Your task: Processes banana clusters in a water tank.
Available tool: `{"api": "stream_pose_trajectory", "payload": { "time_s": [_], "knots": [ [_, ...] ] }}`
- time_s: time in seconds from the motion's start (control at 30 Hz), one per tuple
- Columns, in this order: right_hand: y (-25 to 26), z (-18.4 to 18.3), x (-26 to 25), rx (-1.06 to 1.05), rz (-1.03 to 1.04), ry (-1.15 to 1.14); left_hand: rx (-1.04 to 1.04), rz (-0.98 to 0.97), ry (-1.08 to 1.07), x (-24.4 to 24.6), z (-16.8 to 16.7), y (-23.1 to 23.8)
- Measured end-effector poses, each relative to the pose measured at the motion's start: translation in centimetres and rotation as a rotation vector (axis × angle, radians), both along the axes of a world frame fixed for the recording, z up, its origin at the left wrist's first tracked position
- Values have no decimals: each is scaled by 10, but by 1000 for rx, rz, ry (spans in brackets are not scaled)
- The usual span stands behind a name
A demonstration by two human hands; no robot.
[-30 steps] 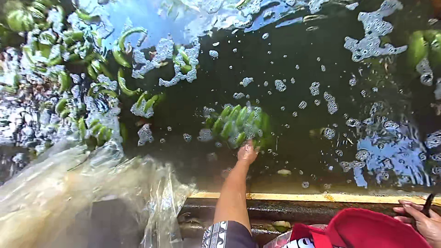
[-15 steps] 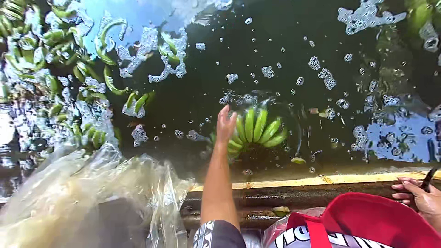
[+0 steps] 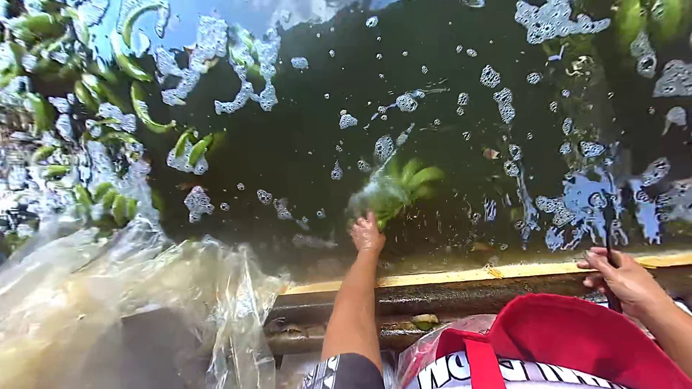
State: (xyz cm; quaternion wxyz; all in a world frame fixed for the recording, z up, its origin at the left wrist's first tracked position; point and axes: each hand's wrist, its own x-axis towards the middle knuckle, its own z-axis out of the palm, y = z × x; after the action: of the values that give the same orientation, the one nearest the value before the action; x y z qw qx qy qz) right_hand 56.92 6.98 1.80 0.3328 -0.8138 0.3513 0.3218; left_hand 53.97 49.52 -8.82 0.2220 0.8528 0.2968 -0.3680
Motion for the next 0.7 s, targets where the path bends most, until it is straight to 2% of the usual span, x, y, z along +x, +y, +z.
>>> {"api": "stream_pose_trajectory", "payload": {
  "time_s": [0.13,0.27,0.4,0.47,0.57,0.63,0.7],
  "knots": [
    [36,-6,35,83,124,-50,-8,6,-78,10,7,0],
    [76,-25,66,197,284,-26,-101,-35,-169,-8,7,0],
    [118,-42,83,306,356,89,-150,-165,72,-43,17,1],
    [133,-54,85,361,403,126,-149,-51,44,-48,24,-12],
    [154,-69,82,373,455,190,-107,268,-70,-29,21,-49],
    [169,-72,80,372,474,269,-51,430,-13,-8,15,-67],
    [180,-77,77,376,476,325,-36,508,43,3,9,-74]
  ]
}}
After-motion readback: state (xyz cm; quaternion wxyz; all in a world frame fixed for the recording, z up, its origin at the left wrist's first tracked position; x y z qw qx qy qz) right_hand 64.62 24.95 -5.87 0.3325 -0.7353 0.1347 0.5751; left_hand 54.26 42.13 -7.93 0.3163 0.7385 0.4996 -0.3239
